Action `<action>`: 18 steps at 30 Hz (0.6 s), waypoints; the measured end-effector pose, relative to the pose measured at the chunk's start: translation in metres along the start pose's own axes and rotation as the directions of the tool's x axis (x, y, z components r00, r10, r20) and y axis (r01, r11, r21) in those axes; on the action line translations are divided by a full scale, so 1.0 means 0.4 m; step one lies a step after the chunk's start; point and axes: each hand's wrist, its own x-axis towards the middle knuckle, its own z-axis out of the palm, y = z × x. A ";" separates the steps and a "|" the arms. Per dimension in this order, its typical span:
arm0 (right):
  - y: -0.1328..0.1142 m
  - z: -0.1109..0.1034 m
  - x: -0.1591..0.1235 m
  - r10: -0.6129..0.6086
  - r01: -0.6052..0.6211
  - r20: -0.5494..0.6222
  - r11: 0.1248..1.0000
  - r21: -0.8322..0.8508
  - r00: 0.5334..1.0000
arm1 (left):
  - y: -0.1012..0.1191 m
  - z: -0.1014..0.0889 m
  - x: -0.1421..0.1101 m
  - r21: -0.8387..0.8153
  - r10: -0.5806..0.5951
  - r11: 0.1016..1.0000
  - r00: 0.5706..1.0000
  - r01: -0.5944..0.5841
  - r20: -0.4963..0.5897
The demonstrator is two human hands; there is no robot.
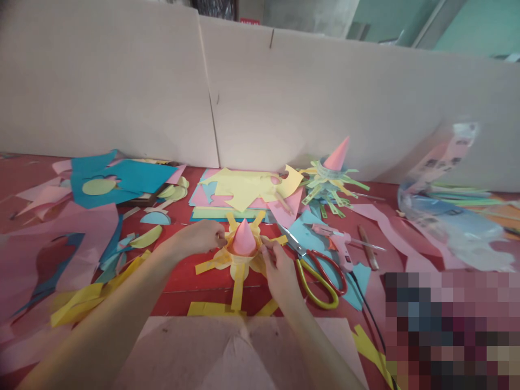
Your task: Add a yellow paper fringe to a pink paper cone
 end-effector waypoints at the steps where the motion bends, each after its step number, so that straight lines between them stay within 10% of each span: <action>1: 0.000 0.000 0.000 0.001 -0.001 0.001 1.000 -0.001 1.000 | -0.001 0.001 0.001 0.005 0.001 1.000 1.000 -0.001 -0.004; 12: -0.006 -0.008 0.004 -0.024 0.023 -0.032 0.999 -0.035 0.999 | -0.005 -0.001 0.000 -0.017 -0.008 1.000 0.993 0.006 -0.121; 18: -0.031 -0.055 0.017 -0.045 0.058 -0.219 0.997 0.051 0.975 | 0.042 -0.051 -0.038 -0.219 0.105 0.950 0.890 -0.221 -0.443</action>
